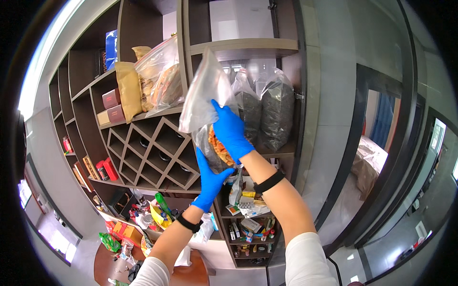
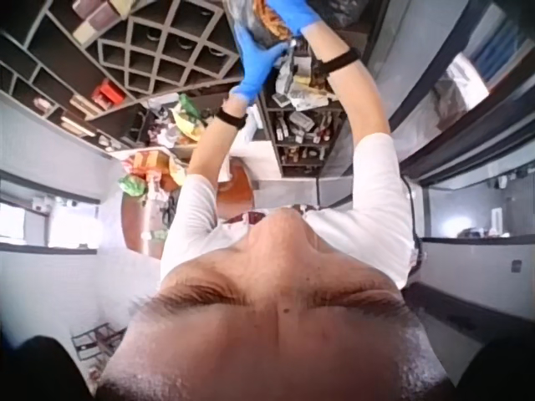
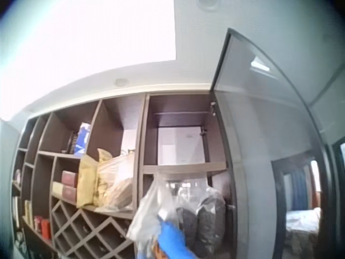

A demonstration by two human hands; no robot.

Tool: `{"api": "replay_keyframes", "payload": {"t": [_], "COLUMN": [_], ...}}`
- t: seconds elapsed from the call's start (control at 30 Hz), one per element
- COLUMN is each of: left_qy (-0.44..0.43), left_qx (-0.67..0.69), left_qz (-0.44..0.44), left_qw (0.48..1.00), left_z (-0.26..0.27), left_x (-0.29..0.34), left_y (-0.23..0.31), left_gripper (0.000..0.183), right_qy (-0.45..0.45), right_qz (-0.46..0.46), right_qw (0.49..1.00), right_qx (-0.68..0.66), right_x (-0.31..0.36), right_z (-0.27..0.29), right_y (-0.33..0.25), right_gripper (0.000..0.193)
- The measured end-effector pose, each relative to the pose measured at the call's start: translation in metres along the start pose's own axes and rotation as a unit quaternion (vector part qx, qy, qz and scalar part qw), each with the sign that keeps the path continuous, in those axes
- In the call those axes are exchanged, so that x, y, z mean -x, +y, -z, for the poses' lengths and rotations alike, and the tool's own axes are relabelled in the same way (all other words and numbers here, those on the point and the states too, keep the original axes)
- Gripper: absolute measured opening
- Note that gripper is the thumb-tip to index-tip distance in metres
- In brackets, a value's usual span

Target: Rearranges items in a shelving unit and cleans a wooden chair with spray and a cloth.

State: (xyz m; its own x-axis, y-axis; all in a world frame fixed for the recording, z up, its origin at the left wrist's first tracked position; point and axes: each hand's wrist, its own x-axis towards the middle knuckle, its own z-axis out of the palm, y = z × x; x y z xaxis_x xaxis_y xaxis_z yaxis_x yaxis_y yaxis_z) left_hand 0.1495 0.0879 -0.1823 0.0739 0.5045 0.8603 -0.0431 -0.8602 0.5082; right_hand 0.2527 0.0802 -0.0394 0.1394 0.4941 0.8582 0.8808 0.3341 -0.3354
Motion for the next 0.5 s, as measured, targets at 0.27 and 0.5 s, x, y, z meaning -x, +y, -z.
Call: {"api": "replay_keyframes", "payload": {"t": [0.27, 0.5], "left_qy": [0.120, 0.114], "left_qx": [0.119, 0.126], "left_qz": [0.021, 0.070], "left_qw": [0.985, 0.983], "left_z": [-0.017, -0.025], "left_x": [-0.014, -0.015], "left_y": [-0.020, -0.001], "left_gripper": [0.103, 0.099], "right_qy": [-0.296, 0.015], "right_qz": [-0.045, -0.090], "right_qw": [0.891, 0.994], "right_qx": [-0.342, 0.065], "right_x": [0.011, -0.052], "right_z": [0.061, 0.038], "right_y": [0.017, 0.083], "right_gripper": [0.055, 0.052]}}
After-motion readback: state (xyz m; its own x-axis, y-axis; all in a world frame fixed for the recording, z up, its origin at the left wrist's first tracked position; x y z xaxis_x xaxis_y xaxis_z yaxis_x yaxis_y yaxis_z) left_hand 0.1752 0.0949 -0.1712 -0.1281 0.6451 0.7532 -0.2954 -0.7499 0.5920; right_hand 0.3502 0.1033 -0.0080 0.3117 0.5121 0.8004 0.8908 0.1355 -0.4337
